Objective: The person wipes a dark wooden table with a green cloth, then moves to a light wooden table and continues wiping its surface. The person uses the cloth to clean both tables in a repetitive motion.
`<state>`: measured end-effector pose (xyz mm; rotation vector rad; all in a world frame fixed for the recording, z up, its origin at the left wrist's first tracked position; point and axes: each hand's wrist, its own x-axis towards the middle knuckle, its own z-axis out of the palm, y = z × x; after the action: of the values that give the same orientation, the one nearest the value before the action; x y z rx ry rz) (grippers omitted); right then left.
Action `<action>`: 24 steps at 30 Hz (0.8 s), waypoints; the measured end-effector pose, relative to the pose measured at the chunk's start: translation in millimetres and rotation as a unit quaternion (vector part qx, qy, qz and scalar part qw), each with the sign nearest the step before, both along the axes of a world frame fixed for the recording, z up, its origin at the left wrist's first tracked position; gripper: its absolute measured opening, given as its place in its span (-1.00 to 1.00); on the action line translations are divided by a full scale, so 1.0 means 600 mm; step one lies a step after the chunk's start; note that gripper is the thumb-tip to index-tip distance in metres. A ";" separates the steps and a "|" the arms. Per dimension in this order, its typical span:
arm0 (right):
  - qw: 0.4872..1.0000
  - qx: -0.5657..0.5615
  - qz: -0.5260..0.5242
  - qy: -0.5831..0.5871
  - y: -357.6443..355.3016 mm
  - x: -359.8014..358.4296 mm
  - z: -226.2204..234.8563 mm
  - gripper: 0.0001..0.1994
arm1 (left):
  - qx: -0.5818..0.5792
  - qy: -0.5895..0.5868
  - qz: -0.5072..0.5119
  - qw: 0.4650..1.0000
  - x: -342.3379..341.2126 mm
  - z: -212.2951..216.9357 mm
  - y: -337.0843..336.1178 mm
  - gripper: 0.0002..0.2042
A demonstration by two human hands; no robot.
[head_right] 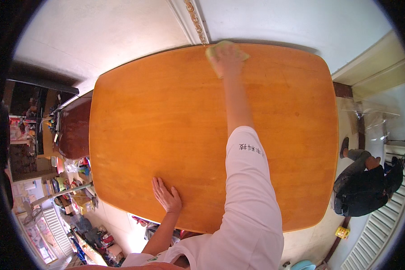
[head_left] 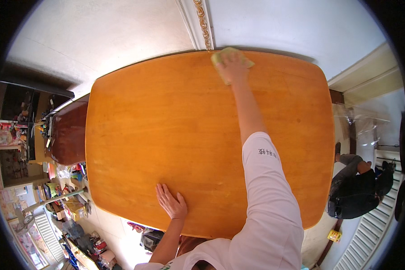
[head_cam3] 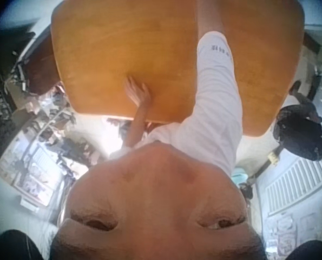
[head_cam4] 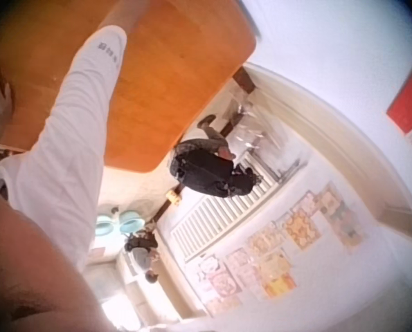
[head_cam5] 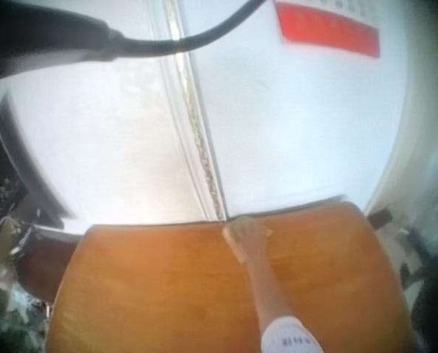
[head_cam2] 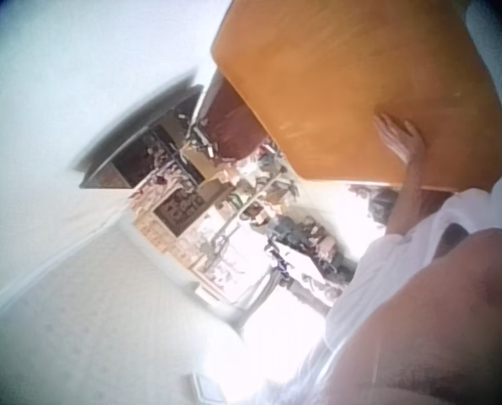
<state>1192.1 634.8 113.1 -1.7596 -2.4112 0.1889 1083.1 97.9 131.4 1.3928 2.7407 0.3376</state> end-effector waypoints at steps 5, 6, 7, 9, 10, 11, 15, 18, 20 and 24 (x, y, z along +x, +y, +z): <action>0.982 0.038 -0.174 -0.068 0.075 0.204 -0.029 -0.35 | -0.010 -0.003 -0.008 1.000 0.002 -0.003 0.009 -0.34; 0.979 0.023 -0.197 -0.055 0.071 0.236 -0.027 -0.34 | -0.006 0.000 -0.009 1.000 0.000 -0.004 0.006 -0.34; 0.975 0.007 -0.219 -0.042 0.060 0.263 -0.022 -0.34 | -0.002 0.004 -0.009 1.000 -0.002 -0.006 0.001 -0.34; 0.960 -0.008 -0.271 -0.065 0.048 0.331 -0.021 -0.34 | 0.002 0.003 -0.010 1.000 -0.001 -0.007 0.001 -0.34; 0.952 -0.016 -0.298 -0.075 0.040 0.358 -0.022 -0.34 | 0.001 0.001 -0.009 1.000 -0.001 -0.006 0.001 -0.34; 0.948 -0.018 -0.310 -0.073 0.029 0.382 -0.022 -0.35 | -0.001 0.000 -0.009 1.000 0.000 -0.004 0.001 -0.34; 0.934 -0.002 -0.348 -0.080 -0.015 0.442 -0.030 -0.36 | 0.001 0.007 -0.016 1.000 0.000 -0.005 0.001 -0.35; 0.930 0.006 -0.355 -0.092 -0.054 0.450 -0.037 -0.37 | -0.003 0.017 -0.016 1.000 0.002 -0.006 -0.001 -0.36; 0.935 0.020 -0.340 -0.100 -0.082 0.437 -0.041 -0.37 | -0.002 0.023 -0.014 1.000 0.006 -0.006 0.002 -0.36; 0.965 0.044 -0.236 -0.109 -0.166 0.331 -0.029 -0.39 | 0.011 0.030 -0.015 0.999 0.004 -0.013 -0.001 -0.38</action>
<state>1390.5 535.0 95.4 -2.3469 -2.0027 -0.1750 1085.6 97.0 123.5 1.4706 2.7690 0.3317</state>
